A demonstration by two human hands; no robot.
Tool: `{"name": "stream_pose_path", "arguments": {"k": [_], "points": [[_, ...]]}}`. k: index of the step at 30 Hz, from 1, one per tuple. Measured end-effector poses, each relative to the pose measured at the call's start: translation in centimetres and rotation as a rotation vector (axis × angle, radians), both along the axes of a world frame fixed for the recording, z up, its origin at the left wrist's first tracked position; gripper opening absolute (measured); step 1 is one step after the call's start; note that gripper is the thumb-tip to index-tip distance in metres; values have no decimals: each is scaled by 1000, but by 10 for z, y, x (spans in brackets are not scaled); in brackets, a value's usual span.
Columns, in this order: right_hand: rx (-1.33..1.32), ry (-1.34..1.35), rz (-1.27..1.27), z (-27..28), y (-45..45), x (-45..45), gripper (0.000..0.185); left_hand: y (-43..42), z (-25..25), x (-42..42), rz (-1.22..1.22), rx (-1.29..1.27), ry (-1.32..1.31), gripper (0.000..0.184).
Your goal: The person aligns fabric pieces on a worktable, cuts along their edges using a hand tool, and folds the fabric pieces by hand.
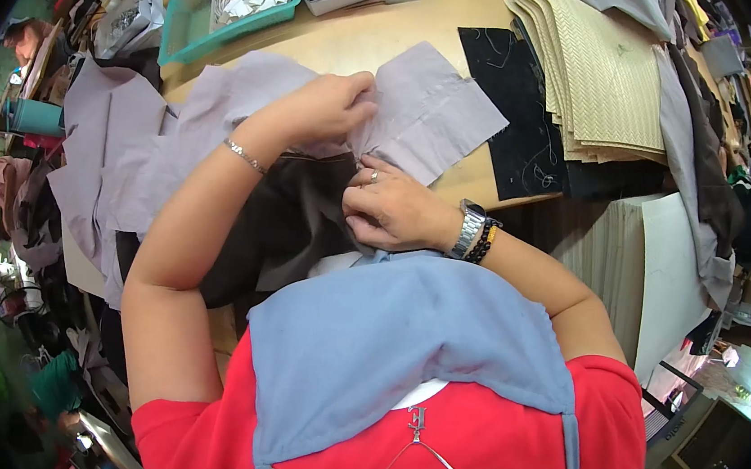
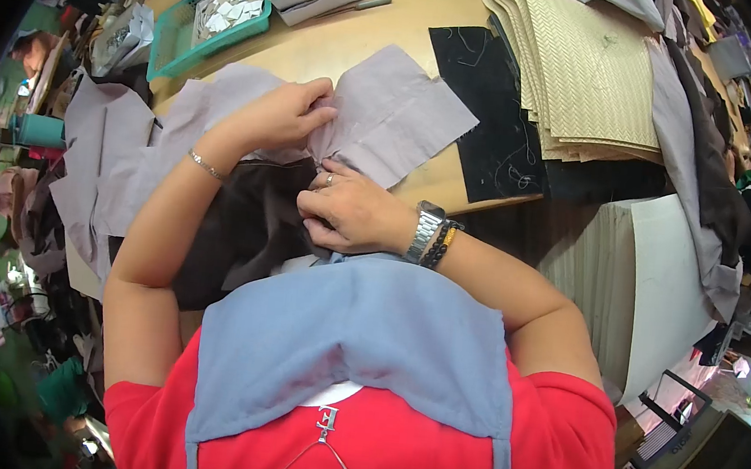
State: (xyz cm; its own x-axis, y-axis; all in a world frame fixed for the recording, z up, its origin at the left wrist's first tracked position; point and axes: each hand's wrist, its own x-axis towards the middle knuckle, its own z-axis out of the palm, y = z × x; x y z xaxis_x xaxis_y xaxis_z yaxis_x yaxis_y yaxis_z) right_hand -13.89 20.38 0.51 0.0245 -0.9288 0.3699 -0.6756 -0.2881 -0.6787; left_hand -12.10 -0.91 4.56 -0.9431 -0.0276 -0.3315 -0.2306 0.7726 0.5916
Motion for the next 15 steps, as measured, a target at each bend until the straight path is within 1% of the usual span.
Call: {"name": "stream_pose_path", "arguments": {"k": [2,5,6,7,8,9,12,13,15], "points": [[54,-17,-18,5,2,-1,15,5,10,10,196,216,-103,53],[45,131,-11,-6,3,2,18,-3,-9,30,106,54,246,56],[88,128,-21,-8,4,3,20,-7,-11,32,90,30,83,55],[131,125,-30,-8,4,2,22,-2,13,31,74,6,-78,54],[175,122,-39,-7,6,1,24,3,26,33,58,-18,-240,53],[172,67,-31,-5,8,1,20,2,2,47,143,238,48,40],[150,-206,-137,0,13,0,15,4,6,54,319,474,-223,39],[153,-296,-200,7,16,1,13,7,11,56,337,397,-266,36],[176,-529,-293,8,17,2,17,16,22,62,373,243,-351,31]]}}
